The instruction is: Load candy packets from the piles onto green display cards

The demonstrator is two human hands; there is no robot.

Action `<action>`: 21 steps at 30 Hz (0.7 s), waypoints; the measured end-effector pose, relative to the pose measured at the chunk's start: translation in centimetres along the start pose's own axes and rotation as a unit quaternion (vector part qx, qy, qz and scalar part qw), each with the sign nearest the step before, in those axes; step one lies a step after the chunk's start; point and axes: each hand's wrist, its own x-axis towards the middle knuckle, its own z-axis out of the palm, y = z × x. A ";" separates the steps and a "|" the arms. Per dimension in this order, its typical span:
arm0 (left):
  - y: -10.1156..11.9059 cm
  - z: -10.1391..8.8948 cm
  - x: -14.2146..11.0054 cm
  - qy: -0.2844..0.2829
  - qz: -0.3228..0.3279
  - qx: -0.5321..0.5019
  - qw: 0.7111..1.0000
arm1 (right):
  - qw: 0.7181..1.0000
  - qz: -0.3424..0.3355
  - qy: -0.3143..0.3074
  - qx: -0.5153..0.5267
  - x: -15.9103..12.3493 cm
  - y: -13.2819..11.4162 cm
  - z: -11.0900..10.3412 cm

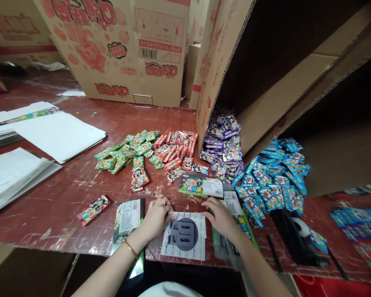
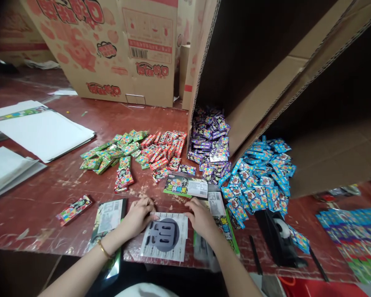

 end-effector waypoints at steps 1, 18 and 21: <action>0.0 0.0 0.0 0.000 0.000 0.000 1.000 | 1.000 0.002 -0.010 -0.008 0.1 0.0 0.1; 0.2 0.2 0.1 0.006 -0.012 0.005 1.000 | 0.997 -0.041 0.034 0.049 -0.3 0.4 -0.5; 0.3 0.2 0.2 0.003 -0.013 0.006 1.000 | 0.995 -0.022 0.063 0.067 -0.3 0.0 0.2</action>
